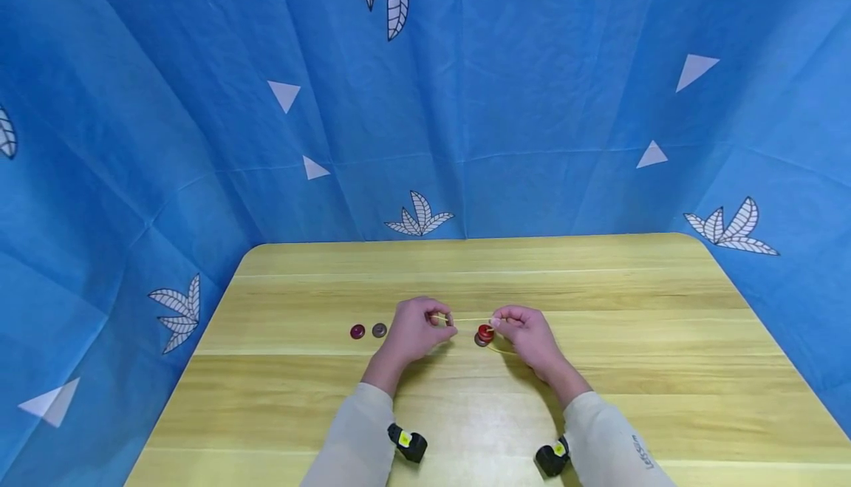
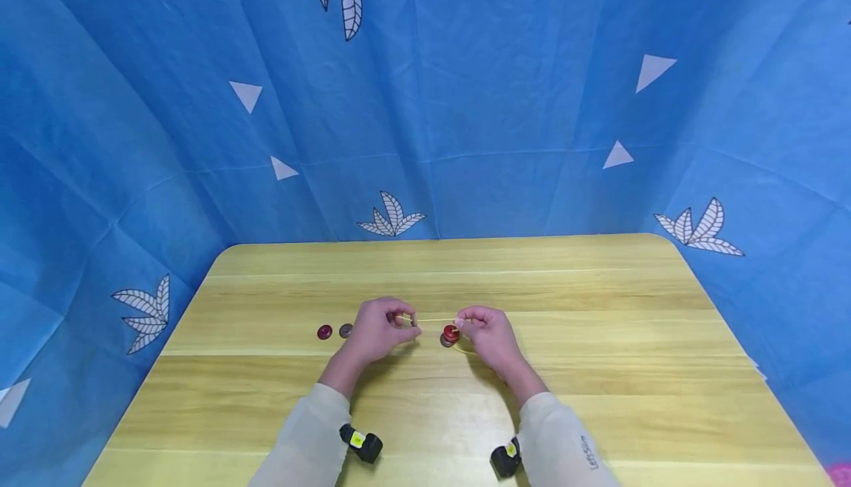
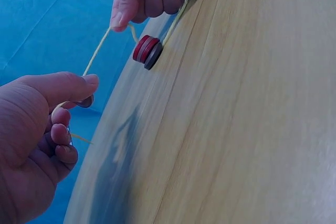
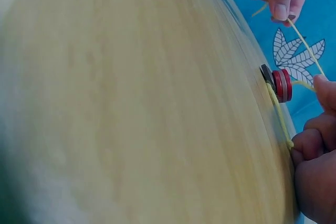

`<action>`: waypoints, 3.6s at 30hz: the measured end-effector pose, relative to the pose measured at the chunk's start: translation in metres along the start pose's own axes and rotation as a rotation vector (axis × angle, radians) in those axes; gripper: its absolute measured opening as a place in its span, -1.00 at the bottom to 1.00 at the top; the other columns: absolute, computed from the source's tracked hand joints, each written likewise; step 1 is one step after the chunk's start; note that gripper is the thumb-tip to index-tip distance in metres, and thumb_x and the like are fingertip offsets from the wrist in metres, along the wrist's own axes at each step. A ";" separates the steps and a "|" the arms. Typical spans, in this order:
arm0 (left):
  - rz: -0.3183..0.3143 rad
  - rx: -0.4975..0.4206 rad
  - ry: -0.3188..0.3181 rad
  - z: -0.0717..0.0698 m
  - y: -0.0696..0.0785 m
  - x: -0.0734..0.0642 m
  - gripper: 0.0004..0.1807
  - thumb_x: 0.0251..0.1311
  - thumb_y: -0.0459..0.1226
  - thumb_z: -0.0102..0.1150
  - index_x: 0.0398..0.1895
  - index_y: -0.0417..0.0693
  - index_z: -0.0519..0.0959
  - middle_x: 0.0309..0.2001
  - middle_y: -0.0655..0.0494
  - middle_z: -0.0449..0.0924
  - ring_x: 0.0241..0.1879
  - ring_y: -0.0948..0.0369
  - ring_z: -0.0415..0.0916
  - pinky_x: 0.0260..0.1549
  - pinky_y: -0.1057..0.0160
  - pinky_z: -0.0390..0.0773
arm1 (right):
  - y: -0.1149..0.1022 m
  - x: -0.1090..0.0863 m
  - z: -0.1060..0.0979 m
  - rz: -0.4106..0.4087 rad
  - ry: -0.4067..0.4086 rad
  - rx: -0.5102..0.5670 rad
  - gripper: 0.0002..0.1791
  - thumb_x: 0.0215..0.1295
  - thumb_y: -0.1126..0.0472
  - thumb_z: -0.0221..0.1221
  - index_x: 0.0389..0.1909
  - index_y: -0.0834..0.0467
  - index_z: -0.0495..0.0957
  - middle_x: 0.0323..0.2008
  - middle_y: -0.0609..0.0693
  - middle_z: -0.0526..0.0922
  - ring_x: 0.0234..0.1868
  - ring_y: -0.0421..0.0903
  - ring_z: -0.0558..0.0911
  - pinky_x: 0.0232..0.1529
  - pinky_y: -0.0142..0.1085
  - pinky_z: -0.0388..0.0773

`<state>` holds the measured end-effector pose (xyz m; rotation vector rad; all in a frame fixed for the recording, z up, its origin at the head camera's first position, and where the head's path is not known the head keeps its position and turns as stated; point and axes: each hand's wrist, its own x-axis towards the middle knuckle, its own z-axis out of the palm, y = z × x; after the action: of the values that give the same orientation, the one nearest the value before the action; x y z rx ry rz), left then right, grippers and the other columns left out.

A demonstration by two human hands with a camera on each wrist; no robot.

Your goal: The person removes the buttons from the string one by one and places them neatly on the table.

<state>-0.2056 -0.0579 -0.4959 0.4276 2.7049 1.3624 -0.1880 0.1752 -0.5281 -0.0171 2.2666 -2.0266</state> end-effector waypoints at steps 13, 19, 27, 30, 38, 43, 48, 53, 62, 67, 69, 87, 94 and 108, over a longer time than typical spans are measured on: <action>0.028 0.000 0.042 -0.010 -0.008 -0.003 -0.85 0.03 -0.32 0.52 -0.33 -0.04 0.73 -0.46 0.15 0.53 -0.44 0.24 0.44 -0.39 0.25 0.51 | 0.004 0.002 0.000 0.002 0.005 0.028 -0.90 0.32 0.37 0.24 -0.26 0.37 0.63 -0.70 -0.11 0.31 -0.64 -0.23 0.28 -0.62 -0.42 0.20; -0.003 0.016 0.050 -0.014 -0.012 -0.005 -0.85 0.06 -0.30 0.51 -0.32 0.01 0.72 -0.41 0.17 0.55 -0.42 0.24 0.46 -0.38 0.23 0.52 | 0.003 0.001 0.000 0.001 -0.001 0.025 -0.88 0.32 0.37 0.24 -0.25 0.39 0.61 -0.70 -0.11 0.32 -0.64 -0.24 0.28 -0.61 -0.42 0.23; -0.016 0.011 0.061 -0.021 -0.016 -0.007 -0.83 0.07 -0.33 0.50 -0.26 -0.07 0.71 -0.49 0.15 0.48 -0.46 0.20 0.41 -0.36 0.21 0.51 | 0.001 0.000 0.001 0.008 0.004 0.024 -0.90 0.33 0.36 0.23 -0.25 0.36 0.62 -0.70 -0.09 0.30 -0.64 -0.22 0.27 -0.60 -0.42 0.22; -0.004 0.007 0.070 -0.024 -0.019 -0.007 -0.81 0.06 -0.34 0.51 -0.25 -0.11 0.71 -0.52 0.15 0.46 -0.48 0.21 0.40 -0.35 0.21 0.52 | 0.001 0.000 0.002 0.008 0.007 0.023 -0.90 0.33 0.36 0.24 -0.25 0.35 0.62 -0.70 -0.09 0.30 -0.63 -0.22 0.28 -0.59 -0.41 0.23; -0.008 0.002 0.085 -0.032 -0.023 -0.009 -0.84 0.05 -0.34 0.51 -0.32 -0.05 0.71 -0.54 0.15 0.45 -0.50 0.19 0.39 -0.32 0.19 0.51 | 0.000 -0.001 0.001 0.003 0.003 0.014 -0.86 0.35 0.32 0.25 -0.25 0.37 0.62 -0.71 -0.10 0.29 -0.64 -0.21 0.27 -0.57 -0.39 0.24; -0.006 0.009 0.094 -0.036 -0.024 -0.010 -0.85 0.05 -0.35 0.51 -0.32 -0.07 0.71 -0.54 0.13 0.44 -0.51 0.18 0.38 -0.36 0.19 0.48 | -0.001 -0.002 0.000 0.002 0.004 0.017 -0.86 0.35 0.33 0.24 -0.24 0.39 0.62 -0.71 -0.09 0.29 -0.64 -0.21 0.27 -0.58 -0.39 0.24; -0.026 0.021 0.107 -0.040 -0.026 -0.012 -0.83 0.06 -0.35 0.50 -0.28 -0.08 0.70 -0.53 0.11 0.45 -0.51 0.16 0.38 -0.35 0.17 0.48 | -0.001 -0.002 0.001 0.003 0.010 0.005 -0.87 0.34 0.33 0.24 -0.25 0.37 0.63 -0.70 -0.09 0.29 -0.64 -0.21 0.27 -0.57 -0.39 0.25; -0.045 0.040 0.117 -0.044 -0.030 -0.013 -0.83 0.06 -0.33 0.50 -0.28 -0.06 0.71 -0.52 0.13 0.46 -0.49 0.18 0.39 -0.34 0.17 0.50 | -0.001 -0.002 0.001 0.007 0.019 -0.006 -0.90 0.34 0.34 0.24 -0.26 0.33 0.64 -0.71 -0.09 0.29 -0.64 -0.21 0.27 -0.57 -0.38 0.24; -0.042 0.048 0.135 -0.061 -0.036 -0.018 -0.86 0.06 -0.38 0.49 -0.33 -0.10 0.69 -0.54 0.09 0.43 -0.50 0.15 0.36 -0.32 0.14 0.49 | 0.001 -0.001 0.001 0.008 0.027 -0.015 -0.89 0.34 0.33 0.25 -0.26 0.33 0.64 -0.70 -0.09 0.30 -0.63 -0.21 0.28 -0.57 -0.38 0.26; -0.067 0.060 0.138 -0.071 -0.038 -0.019 -0.89 0.09 -0.38 0.47 -0.35 -0.09 0.70 -0.55 0.07 0.41 -0.55 0.16 0.33 -0.33 0.14 0.46 | 0.002 0.000 0.000 0.009 0.024 -0.019 -0.87 0.34 0.31 0.25 -0.25 0.34 0.64 -0.70 -0.09 0.29 -0.64 -0.21 0.26 -0.56 -0.38 0.25; -0.084 0.063 0.134 -0.075 -0.038 -0.020 -0.90 0.11 -0.37 0.46 -0.34 -0.09 0.70 -0.54 0.07 0.42 -0.56 0.15 0.32 -0.33 0.14 0.46 | 0.002 0.000 -0.001 0.008 0.023 -0.019 -0.87 0.34 0.31 0.25 -0.25 0.34 0.64 -0.70 -0.09 0.29 -0.65 -0.21 0.26 -0.57 -0.38 0.25; -0.140 0.130 0.190 -0.108 -0.060 -0.033 -0.88 0.10 -0.39 0.44 -0.28 -0.15 0.71 -0.52 0.05 0.44 -0.54 0.14 0.35 -0.40 0.16 0.43 | 0.001 0.000 0.000 0.011 0.025 0.011 -0.89 0.33 0.36 0.24 -0.26 0.36 0.62 -0.69 -0.09 0.30 -0.62 -0.22 0.28 -0.57 -0.40 0.25; -0.158 0.163 0.194 -0.120 -0.070 -0.041 -0.88 0.09 -0.38 0.45 -0.31 -0.15 0.71 -0.53 0.06 0.43 -0.52 0.13 0.35 -0.34 0.12 0.42 | 0.002 0.000 0.000 0.006 0.019 0.002 -0.89 0.33 0.35 0.24 -0.26 0.36 0.62 -0.70 -0.10 0.28 -0.63 -0.21 0.27 -0.57 -0.39 0.25; -0.204 0.216 0.179 -0.134 -0.088 -0.050 -0.89 0.07 -0.37 0.46 -0.35 -0.10 0.69 -0.51 0.08 0.45 -0.48 0.16 0.37 -0.35 0.15 0.44 | 0.002 0.000 0.000 0.000 0.013 0.007 -0.86 0.34 0.34 0.24 -0.25 0.39 0.61 -0.70 -0.11 0.29 -0.64 -0.22 0.27 -0.58 -0.40 0.24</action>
<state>-0.2032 -0.2257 -0.4886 0.0396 2.9546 1.1106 -0.1879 0.1754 -0.5305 -0.0031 2.2671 -2.0409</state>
